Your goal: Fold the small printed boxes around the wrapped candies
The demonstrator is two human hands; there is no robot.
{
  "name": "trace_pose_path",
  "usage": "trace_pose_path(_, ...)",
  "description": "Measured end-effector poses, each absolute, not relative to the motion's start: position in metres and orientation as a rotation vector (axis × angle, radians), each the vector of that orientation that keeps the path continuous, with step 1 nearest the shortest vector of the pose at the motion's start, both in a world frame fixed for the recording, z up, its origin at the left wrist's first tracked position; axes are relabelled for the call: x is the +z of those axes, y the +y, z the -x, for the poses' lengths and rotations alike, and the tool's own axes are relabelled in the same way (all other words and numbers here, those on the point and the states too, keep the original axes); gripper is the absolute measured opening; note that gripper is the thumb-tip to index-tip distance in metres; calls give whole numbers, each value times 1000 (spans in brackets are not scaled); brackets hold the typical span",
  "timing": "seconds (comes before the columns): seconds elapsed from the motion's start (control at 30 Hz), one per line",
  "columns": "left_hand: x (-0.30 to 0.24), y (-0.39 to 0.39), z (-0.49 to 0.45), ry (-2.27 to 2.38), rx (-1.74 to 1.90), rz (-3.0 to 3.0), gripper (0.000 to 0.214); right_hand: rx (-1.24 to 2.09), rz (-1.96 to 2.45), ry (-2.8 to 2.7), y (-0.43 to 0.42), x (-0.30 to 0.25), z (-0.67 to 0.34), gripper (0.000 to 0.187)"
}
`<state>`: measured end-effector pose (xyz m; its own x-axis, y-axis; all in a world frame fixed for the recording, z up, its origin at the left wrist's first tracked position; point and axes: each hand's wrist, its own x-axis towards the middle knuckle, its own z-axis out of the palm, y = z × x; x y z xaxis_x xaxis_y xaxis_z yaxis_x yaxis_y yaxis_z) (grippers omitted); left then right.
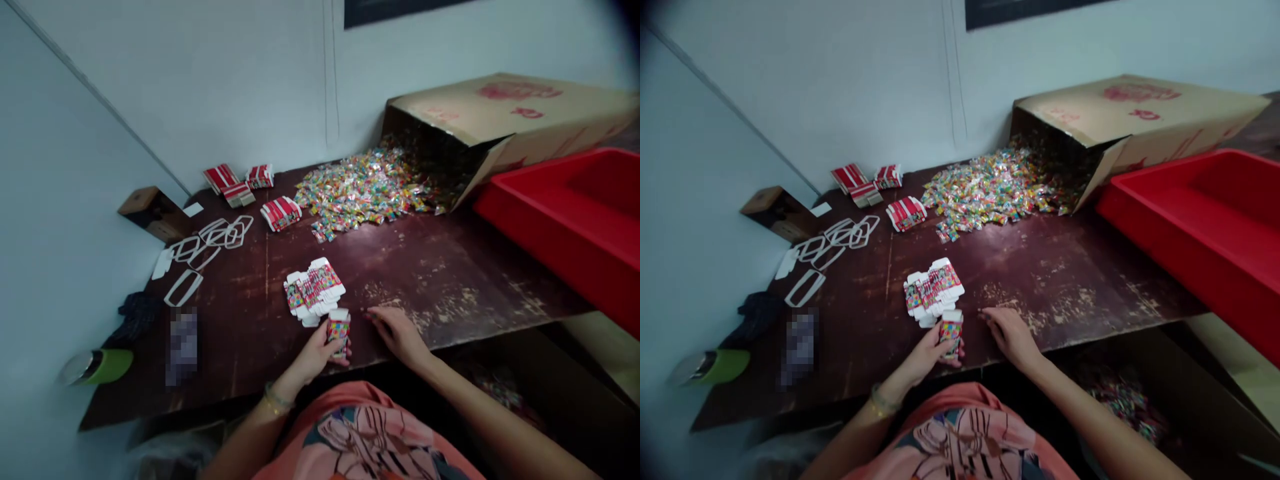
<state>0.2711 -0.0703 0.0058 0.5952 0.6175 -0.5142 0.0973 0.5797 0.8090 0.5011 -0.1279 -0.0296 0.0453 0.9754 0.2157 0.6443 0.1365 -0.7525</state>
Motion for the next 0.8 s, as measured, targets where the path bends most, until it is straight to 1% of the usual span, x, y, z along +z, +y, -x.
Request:
trace_pose_path(0.1, 4, -69, -294, 856, 336, -960, 58, 973, 1512, -1430, -152, 6, -493, 21)
trace_pose_path(0.17, 4, -72, -303, 848, 321, -1035, 55, 1052, 1487, -1414, -151, 27, -495, 21)
trace_pose_path(0.3, 4, -81, -303, 876, 312, -1269, 46, 834, 1577, -1620, -133, 47, -507, 13)
trace_pose_path(0.4, 4, -86, -297, 890, 333, -1403, 38, 837, 1467, -1888, -123, 49, -507, 10)
trace_pose_path(0.47, 6, -87, -295, 899, 339, -1410, 36, 817, 1411, -1902, -121, 49, -503, 11)
trace_pose_path(0.57, 12, -89, -295, 911, 329, -1302, 40, 761, 1400, -1778, -124, 50, -495, 15)
trace_pose_path(0.67, 17, -92, -299, 867, 296, -1139, 44, 694, 1359, -1835, -128, 46, -491, 21)
trace_pose_path(0.8, 20, -97, -302, 846, 250, -1064, 48, 427, 1556, -1843, -129, 35, -491, 19)
